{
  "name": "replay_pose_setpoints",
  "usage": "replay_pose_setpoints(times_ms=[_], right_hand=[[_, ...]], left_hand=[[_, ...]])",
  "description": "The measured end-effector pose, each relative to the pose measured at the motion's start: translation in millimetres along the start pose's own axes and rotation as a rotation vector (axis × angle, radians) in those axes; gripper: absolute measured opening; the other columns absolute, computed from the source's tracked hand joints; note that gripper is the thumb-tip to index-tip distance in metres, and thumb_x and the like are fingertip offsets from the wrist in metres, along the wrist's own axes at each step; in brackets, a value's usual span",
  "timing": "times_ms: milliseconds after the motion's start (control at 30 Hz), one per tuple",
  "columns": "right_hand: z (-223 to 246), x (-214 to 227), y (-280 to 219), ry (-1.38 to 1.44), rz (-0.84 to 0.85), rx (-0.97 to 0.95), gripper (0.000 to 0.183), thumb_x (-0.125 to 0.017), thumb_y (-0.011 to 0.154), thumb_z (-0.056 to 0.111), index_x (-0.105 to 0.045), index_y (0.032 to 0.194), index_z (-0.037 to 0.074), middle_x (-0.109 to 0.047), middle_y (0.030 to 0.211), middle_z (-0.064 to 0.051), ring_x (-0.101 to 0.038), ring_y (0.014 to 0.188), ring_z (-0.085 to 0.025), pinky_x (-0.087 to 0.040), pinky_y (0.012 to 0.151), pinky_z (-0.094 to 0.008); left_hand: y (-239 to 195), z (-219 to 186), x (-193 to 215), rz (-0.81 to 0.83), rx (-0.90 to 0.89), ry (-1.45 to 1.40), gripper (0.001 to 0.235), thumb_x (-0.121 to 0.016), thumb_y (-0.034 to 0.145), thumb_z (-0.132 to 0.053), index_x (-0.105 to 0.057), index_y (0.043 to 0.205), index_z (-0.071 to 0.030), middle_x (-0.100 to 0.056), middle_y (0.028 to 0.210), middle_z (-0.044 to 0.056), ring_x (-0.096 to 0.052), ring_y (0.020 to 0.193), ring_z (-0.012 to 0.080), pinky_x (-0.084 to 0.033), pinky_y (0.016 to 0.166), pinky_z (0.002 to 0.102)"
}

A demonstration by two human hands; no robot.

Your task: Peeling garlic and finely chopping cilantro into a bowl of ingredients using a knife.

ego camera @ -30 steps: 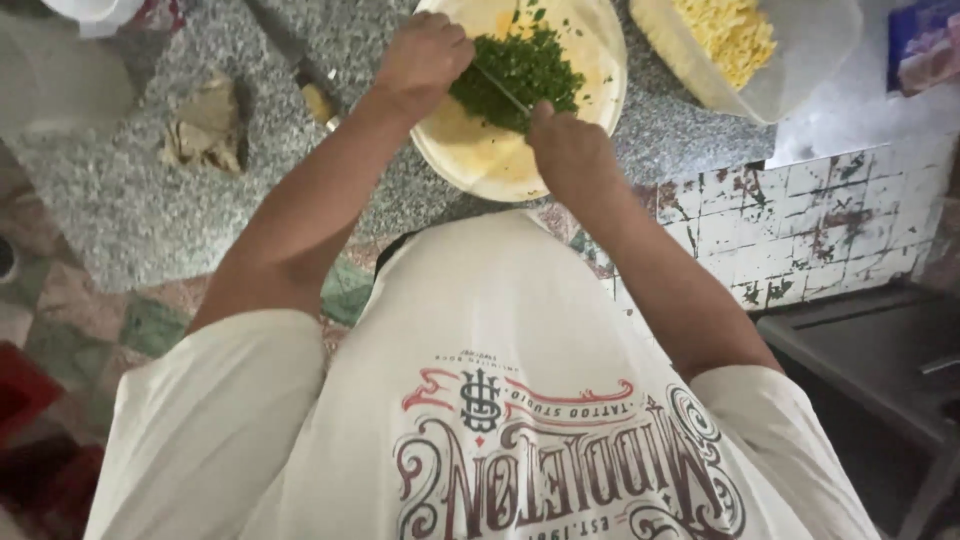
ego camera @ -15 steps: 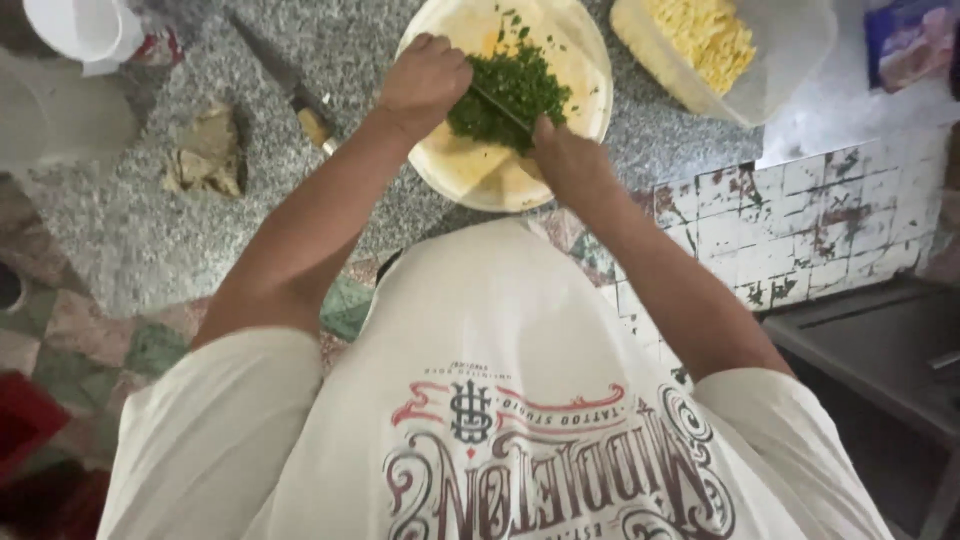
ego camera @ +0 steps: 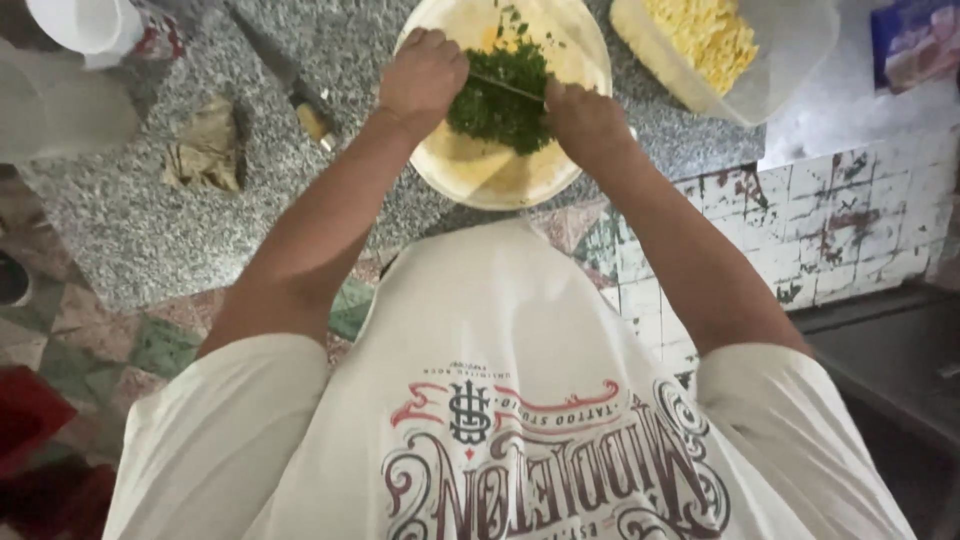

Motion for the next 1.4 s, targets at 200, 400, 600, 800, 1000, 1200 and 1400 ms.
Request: replay_pose_setpoints(times_ms=[200,400,600,800,1000,1200,1400], right_hand=[[-3.2,29.2,5.3,-0.221,-0.038,0.039,0.029,-0.067,0.107,0.032,-0.056,0.116,0.006,-0.059,0.075,-0.004,-0.067,0.056,-0.019,-0.063,0.051,-0.034],[9.5,69.0,-2.2,-0.627,-0.362,0.167,0.021,-0.07,0.092,0.005,-0.069,0.112,0.009,-0.069,0.068,0.0,-0.07,0.049,-0.012,-0.063,0.043,-0.028],[0.8,61.8,10.4,-0.281,-0.238,0.281,0.005,-0.071,0.097,-0.003,-0.068,0.1,-0.001,-0.069,0.067,-0.009,-0.074,0.057,-0.024,-0.065,0.047,-0.041],[-13.6,23.4,29.7,-0.278,-0.026,0.105,0.032,-0.062,0.107,0.015,-0.053,0.137,0.008,-0.067,0.083,-0.008,-0.068,0.06,-0.02,-0.064,0.047,-0.035],[-31.7,32.2,51.1,-0.143,-0.247,0.129,0.033,-0.071,0.107,0.027,-0.058,0.118,-0.001,-0.071,0.084,-0.021,-0.073,0.063,-0.03,-0.067,0.055,-0.042],[-28.0,14.5,41.4,-0.08,-0.084,0.03,0.027,-0.059,0.112,0.025,-0.051,0.122,0.002,-0.066,0.095,-0.016,-0.07,0.071,-0.035,-0.058,0.051,-0.044],[1.4,77.4,-47.9,0.095,0.238,-0.087,0.02,-0.056,0.113,0.018,-0.057,0.118,-0.001,-0.071,0.09,-0.016,-0.071,0.071,-0.027,-0.065,0.062,-0.038]], left_hand=[[-3.2,3.7,4.5,-0.109,0.079,-0.093,0.027,-0.073,0.066,0.006,-0.067,0.075,-0.018,-0.065,0.076,-0.001,-0.061,0.081,0.0202,-0.054,0.086,0.033],[-5.2,8.1,-30.4,-0.144,0.131,-0.066,0.029,-0.074,0.055,0.002,-0.067,0.072,-0.02,-0.066,0.077,-0.002,-0.064,0.083,0.0219,-0.055,0.089,0.037],[7.1,10.3,13.7,0.219,0.187,-0.115,0.008,-0.076,0.081,-0.016,-0.068,0.081,-0.017,-0.069,0.084,0.007,-0.066,0.085,0.026,-0.056,0.087,0.042],[5.6,9.2,5.6,-0.031,0.134,-0.057,0.007,-0.078,0.092,-0.014,-0.075,0.086,-0.014,-0.069,0.08,0.005,-0.065,0.084,0.0265,-0.057,0.081,0.043],[0.3,20.9,20.0,-0.243,0.066,-0.03,0.024,-0.074,0.059,-0.002,-0.066,0.077,-0.016,-0.061,0.076,0.001,-0.059,0.079,0.0221,-0.052,0.08,0.035],[17.0,25.3,12.5,-0.234,0.07,-0.009,0.027,-0.078,0.058,0.001,-0.067,0.07,-0.02,-0.061,0.068,-0.003,-0.058,0.074,0.0165,-0.049,0.069,0.029],[14.7,26.0,28.6,-0.275,0.09,-0.151,0.023,-0.083,0.067,-0.003,-0.067,0.075,-0.016,-0.063,0.077,-0.001,-0.054,0.081,0.0164,-0.053,0.072,0.029]])
Point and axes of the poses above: each hand's wrist, its own y-axis towards the middle knuckle, its own x-axis out of the back of the hand, z = x × y, the point moved 6 cm from there along y, towards the middle knuckle
